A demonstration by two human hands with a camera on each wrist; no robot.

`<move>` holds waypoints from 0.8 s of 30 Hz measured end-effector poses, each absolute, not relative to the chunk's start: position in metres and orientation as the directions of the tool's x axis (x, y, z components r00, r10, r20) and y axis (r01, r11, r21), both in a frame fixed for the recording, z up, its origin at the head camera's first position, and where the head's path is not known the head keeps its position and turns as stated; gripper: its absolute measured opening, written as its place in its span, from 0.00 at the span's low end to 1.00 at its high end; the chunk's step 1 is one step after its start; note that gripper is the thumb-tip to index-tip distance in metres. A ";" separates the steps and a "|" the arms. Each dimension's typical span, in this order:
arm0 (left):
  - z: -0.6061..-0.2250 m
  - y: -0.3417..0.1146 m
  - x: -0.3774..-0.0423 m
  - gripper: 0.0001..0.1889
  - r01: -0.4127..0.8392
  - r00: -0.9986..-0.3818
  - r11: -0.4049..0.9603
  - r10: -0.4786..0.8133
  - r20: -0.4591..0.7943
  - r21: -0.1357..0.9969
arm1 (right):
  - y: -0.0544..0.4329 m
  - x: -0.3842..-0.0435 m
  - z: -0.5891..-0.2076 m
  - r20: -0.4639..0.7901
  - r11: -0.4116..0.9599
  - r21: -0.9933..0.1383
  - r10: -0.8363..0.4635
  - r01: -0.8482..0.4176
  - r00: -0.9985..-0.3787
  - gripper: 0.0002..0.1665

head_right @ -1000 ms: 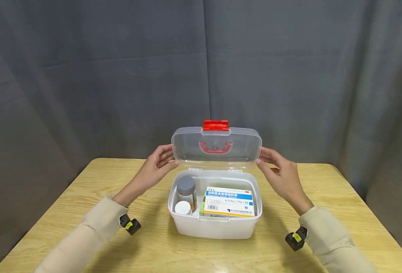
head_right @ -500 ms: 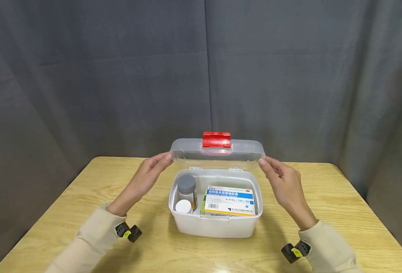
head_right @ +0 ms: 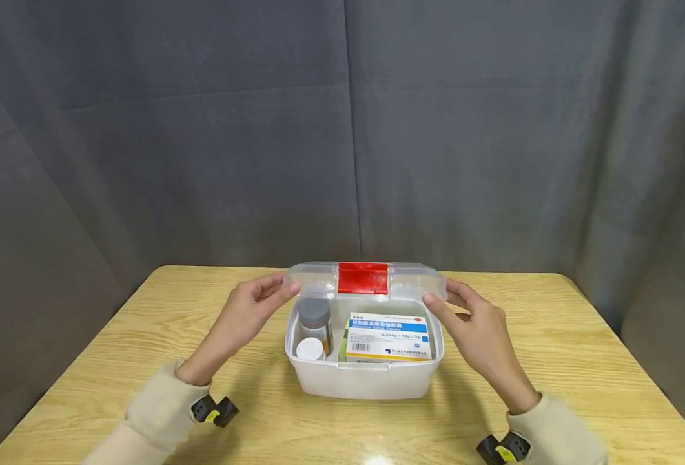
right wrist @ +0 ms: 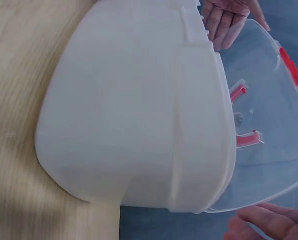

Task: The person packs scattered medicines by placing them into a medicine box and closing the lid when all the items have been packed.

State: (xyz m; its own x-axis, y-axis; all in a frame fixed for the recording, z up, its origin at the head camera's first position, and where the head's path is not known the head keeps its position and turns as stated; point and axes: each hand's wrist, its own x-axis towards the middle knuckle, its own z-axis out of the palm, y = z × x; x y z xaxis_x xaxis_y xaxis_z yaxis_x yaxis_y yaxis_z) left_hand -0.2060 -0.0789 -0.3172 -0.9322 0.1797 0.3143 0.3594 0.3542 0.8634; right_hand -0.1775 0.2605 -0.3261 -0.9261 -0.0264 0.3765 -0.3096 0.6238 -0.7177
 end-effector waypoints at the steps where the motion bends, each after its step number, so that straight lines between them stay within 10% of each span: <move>1: -0.320 -0.079 -0.205 0.34 0.364 -0.930 0.355 0.180 0.320 0.861 | 0.260 -0.177 -0.328 0.363 0.618 -0.725 -0.030 -0.303 -0.931 0.37; 24: -0.381 -0.096 -0.203 0.41 0.438 -0.896 0.381 0.256 0.363 0.814 | 0.253 -0.165 -0.383 0.405 0.438 -0.805 -0.086 -0.399 -0.910 0.41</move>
State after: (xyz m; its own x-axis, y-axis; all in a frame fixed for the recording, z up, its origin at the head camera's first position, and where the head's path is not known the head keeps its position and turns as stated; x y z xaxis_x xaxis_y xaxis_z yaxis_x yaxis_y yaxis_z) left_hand -0.2033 -0.0960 -0.3809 -0.8960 0.2563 0.3627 0.4384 0.3807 0.8141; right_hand -0.1652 0.2533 -0.3830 -0.9103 -0.0857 0.4050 -0.3995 0.4380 -0.8053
